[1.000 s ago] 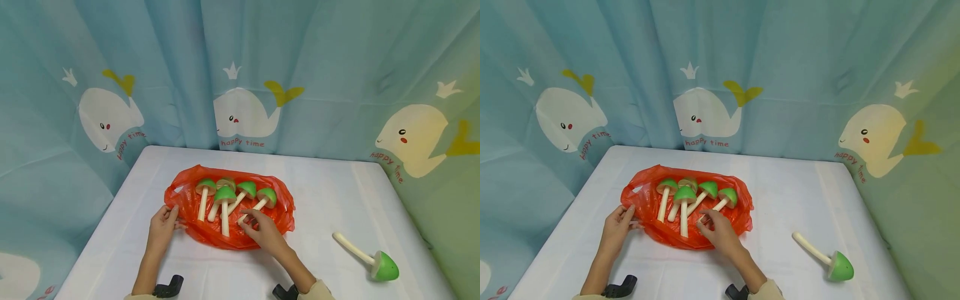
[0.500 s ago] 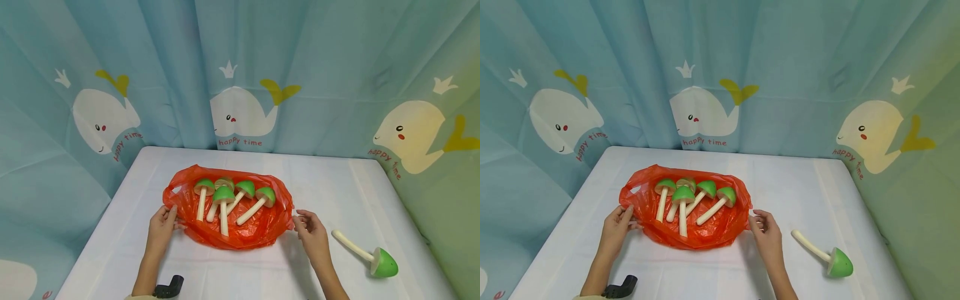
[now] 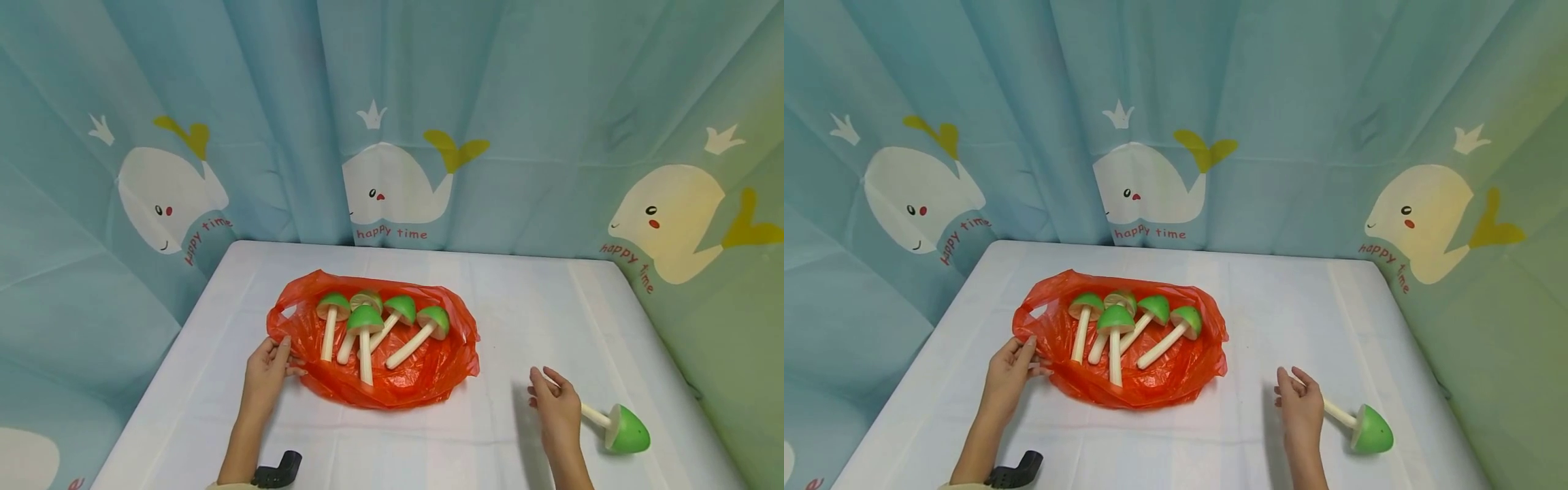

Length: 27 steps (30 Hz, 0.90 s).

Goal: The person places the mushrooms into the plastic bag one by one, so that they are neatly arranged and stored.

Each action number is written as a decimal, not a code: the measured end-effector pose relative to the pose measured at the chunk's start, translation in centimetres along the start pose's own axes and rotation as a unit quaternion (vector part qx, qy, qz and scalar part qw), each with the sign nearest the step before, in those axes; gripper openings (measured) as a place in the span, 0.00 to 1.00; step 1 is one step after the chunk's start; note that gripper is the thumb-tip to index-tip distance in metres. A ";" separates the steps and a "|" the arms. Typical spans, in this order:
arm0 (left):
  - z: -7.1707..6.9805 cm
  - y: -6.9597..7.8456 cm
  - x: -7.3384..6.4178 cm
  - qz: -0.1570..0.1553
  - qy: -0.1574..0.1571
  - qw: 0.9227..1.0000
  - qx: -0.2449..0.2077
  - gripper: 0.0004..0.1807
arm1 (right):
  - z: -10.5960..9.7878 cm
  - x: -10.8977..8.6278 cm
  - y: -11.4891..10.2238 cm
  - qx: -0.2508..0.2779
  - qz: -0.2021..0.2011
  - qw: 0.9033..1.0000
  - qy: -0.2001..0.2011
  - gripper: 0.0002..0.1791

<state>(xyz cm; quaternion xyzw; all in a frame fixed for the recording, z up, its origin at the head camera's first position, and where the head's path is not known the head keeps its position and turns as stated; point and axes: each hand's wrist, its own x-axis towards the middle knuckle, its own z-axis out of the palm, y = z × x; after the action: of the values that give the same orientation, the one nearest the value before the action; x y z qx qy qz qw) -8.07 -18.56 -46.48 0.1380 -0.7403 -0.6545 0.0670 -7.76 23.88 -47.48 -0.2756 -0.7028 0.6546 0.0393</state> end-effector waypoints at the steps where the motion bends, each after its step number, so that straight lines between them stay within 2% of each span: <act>1: 0.0 0.0 0.0 0.001 0.001 1.000 0.002 0.19 | -0.2 -0.1 0.1 0.023 0.016 1.000 -0.008 0.37; 3: 0.0 0.1 0.0 0.003 0.002 1.000 0.003 0.19 | -0.4 -0.1 0.2 0.085 0.053 0.995 -0.017 0.36; 5: 0.0 0.1 -0.1 0.005 0.002 1.000 0.003 0.19 | -0.5 -0.2 0.3 0.156 0.092 0.983 -0.021 0.30; 7: 0.0 0.2 -0.1 0.007 0.001 1.000 0.002 0.20 | -0.5 -0.2 0.4 0.222 0.122 0.967 -0.017 0.21; 9: 0.0 0.3 -0.2 0.007 0.002 1.000 -0.001 0.20 | -0.5 -0.1 0.4 0.291 0.141 0.946 -0.001 0.11; 12: 0.1 0.3 -0.1 0.005 0.002 1.000 -0.002 0.20 | -0.7 0.1 0.4 0.358 0.154 0.921 0.025 0.06; 14: 0.1 0.3 -0.1 0.005 0.002 1.000 -0.003 0.20 | -0.8 0.2 0.5 0.387 0.157 0.908 0.035 0.07; 17: 0.1 0.4 -0.1 0.006 0.003 1.000 -0.002 0.20 | -1.2 0.6 0.6 0.411 0.166 0.895 0.051 0.09; 23: 0.1 0.4 -0.1 0.007 0.004 1.000 -0.002 0.20 | -1.7 1.4 0.9 0.451 0.170 0.874 0.062 0.08; 25: 0.2 0.3 -0.1 0.005 0.003 1.000 -0.004 0.19 | -1.9 1.5 0.8 0.469 0.172 0.864 0.060 0.08; 27: 0.2 0.3 -0.1 0.002 0.002 1.000 -0.004 0.19 | -2.0 1.6 0.7 0.492 0.177 0.850 0.066 0.09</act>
<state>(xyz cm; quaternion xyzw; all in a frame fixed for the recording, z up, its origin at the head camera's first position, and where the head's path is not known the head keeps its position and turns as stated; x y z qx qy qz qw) -8.05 -18.30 -46.19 0.1373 -0.7380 -0.6570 0.0700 -8.03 26.32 -48.37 -0.3826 -0.2237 0.8909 0.0994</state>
